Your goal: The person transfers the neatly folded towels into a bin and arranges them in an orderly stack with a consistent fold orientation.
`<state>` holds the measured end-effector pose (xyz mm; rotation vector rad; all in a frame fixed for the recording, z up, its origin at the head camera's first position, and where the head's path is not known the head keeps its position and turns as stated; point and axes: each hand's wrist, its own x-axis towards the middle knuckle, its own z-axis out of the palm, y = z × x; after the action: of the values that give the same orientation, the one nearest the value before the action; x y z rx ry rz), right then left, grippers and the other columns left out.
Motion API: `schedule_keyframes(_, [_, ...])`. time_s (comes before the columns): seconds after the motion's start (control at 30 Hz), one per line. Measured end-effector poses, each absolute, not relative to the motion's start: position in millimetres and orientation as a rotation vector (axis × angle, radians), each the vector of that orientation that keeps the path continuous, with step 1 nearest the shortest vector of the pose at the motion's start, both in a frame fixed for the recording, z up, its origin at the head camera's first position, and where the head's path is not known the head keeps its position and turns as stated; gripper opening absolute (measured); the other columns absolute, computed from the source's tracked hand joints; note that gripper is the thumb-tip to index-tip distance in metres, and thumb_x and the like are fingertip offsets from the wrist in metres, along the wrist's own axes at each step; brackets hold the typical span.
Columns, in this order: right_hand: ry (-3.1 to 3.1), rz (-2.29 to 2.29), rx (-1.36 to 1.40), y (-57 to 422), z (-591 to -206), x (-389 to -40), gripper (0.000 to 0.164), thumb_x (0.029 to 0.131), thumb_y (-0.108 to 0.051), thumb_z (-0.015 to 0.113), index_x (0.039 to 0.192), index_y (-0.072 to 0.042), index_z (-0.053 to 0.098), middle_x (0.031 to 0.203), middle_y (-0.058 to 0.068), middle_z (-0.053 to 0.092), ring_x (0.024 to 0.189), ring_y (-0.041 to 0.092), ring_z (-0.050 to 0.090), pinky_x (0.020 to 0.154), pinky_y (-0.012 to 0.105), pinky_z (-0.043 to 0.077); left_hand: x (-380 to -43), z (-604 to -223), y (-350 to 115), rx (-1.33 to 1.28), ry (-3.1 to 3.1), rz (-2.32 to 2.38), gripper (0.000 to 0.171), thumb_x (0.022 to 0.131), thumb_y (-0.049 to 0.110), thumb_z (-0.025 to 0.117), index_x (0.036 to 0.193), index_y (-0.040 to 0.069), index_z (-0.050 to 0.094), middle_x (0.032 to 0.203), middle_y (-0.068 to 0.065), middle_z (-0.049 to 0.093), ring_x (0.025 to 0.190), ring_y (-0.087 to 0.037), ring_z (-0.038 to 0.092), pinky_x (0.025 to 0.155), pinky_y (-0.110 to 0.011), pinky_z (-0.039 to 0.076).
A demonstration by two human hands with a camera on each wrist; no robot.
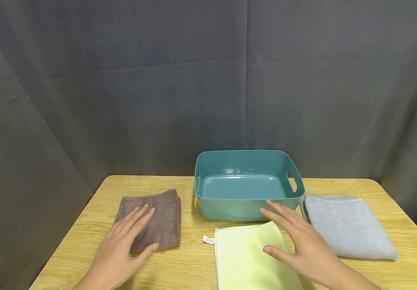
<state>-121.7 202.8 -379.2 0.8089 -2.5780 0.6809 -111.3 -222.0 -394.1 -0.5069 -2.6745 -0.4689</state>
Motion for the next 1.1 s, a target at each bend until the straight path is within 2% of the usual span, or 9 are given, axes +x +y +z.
schedule_keyframes(0.23, [-2.638,0.789,0.836,185,-377,-122,0.074,0.086,-0.05,0.074,0.15,-0.036,0.04,0.157,-0.006,0.035,0.14,0.026,0.038,0.095,0.06,0.044,-108,-392,-227,-0.53,-2.656,-0.531,0.074,0.09,0.04,0.072,0.154,0.034,0.035,0.156,-0.001,0.039,0.14,-0.034,0.037,0.099,-0.067,0.036])
schedule_keyframes(0.37, [-2.664,0.966,0.835,174,-376,-123,0.07,0.088,-0.045,0.073,0.15,-0.04,0.039,0.157,-0.007,0.035,0.139,0.026,0.04,0.096,0.059,0.044,-109,-391,-232,-0.527,-2.635,-0.575,0.074,0.089,0.035,0.074,0.153,0.033,0.037,0.155,0.0,0.04,0.138,-0.034,0.039,0.095,-0.066,0.04])
schedule_keyframes(0.6, [-2.648,1.212,0.876,156,-379,-125,0.062,0.092,-0.039,0.07,0.148,-0.036,0.043,0.154,-0.01,0.04,0.138,0.024,0.041,0.1,0.061,0.04,-111,-392,-247,-0.541,-2.604,-0.665,0.074,0.088,0.031,0.076,0.152,0.032,0.04,0.154,0.001,0.041,0.138,-0.033,0.04,0.093,-0.063,0.042])
schedule_keyframes(0.83, [-2.646,1.408,0.89,138,-375,-127,0.06,0.094,-0.039,0.068,0.149,-0.034,0.043,0.152,-0.01,0.042,0.139,0.019,0.039,0.105,0.059,0.037,-114,-392,-265,-0.507,-2.648,-0.958,0.068,0.094,0.021,0.069,0.153,0.033,0.037,0.156,-0.005,0.037,0.141,-0.039,0.031,0.097,-0.069,0.034])
schedule_keyframes(1.1, [-2.618,1.546,0.926,117,-369,-132,0.057,0.095,-0.038,0.066,0.148,-0.032,0.045,0.151,-0.006,0.043,0.14,0.023,0.038,0.107,0.06,0.033,-118,-389,-283,-0.442,-2.625,-1.184,0.063,0.099,0.016,0.062,0.154,0.03,0.035,0.158,-0.012,0.031,0.141,-0.048,0.025,0.098,-0.076,0.024])
